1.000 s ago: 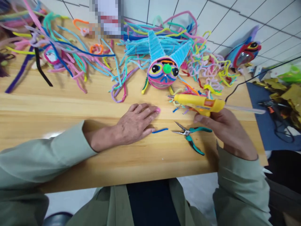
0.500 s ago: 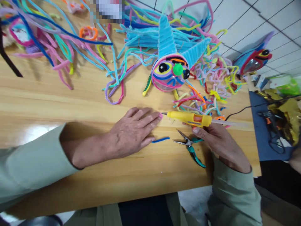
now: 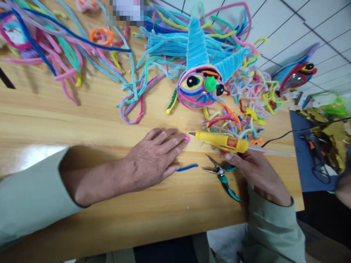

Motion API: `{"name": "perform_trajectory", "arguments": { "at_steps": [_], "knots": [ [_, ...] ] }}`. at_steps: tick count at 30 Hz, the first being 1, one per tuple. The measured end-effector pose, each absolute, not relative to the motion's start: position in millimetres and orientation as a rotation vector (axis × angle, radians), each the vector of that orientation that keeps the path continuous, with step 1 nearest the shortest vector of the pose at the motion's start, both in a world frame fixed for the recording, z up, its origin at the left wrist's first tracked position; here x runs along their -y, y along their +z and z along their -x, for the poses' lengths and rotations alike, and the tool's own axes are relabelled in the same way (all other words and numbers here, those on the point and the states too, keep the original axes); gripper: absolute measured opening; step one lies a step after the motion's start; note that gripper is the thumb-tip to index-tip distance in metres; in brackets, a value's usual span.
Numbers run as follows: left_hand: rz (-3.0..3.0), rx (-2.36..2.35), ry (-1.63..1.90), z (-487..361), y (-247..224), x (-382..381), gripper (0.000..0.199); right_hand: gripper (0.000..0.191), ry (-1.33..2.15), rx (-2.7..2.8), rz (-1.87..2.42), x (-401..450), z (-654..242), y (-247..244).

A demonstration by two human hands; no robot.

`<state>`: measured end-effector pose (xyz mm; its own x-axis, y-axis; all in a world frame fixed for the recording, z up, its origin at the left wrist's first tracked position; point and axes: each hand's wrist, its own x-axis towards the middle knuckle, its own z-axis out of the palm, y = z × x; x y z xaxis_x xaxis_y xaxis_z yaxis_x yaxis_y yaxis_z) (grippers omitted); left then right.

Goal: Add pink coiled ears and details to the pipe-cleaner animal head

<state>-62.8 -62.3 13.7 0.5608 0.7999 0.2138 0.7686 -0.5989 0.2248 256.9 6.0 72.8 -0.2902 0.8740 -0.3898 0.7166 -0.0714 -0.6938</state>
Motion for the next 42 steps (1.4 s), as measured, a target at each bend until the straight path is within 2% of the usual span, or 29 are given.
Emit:
{"name": "perform_trajectory", "arguments": {
  "at_steps": [5,10,21,42],
  "knots": [
    [-2.682,-1.349,0.453,63.4,14.0,62.2,0.057,0.056,1.387,1.961,1.755,-8.4,-252.6,73.2],
    [-2.69,-1.355,0.476,63.3,12.5,62.4,0.057,0.051,1.334,2.031,1.647,-8.5,-250.1,72.3],
    [-2.692,-1.351,0.458,64.5,10.1,62.6,0.058,0.057,1.242,2.065,1.571,-8.5,-251.8,66.5],
    [-2.663,-1.35,0.391,63.9,14.6,61.8,0.056,0.056,1.202,2.087,1.646,-10.2,-259.7,57.1]
  ]
}}
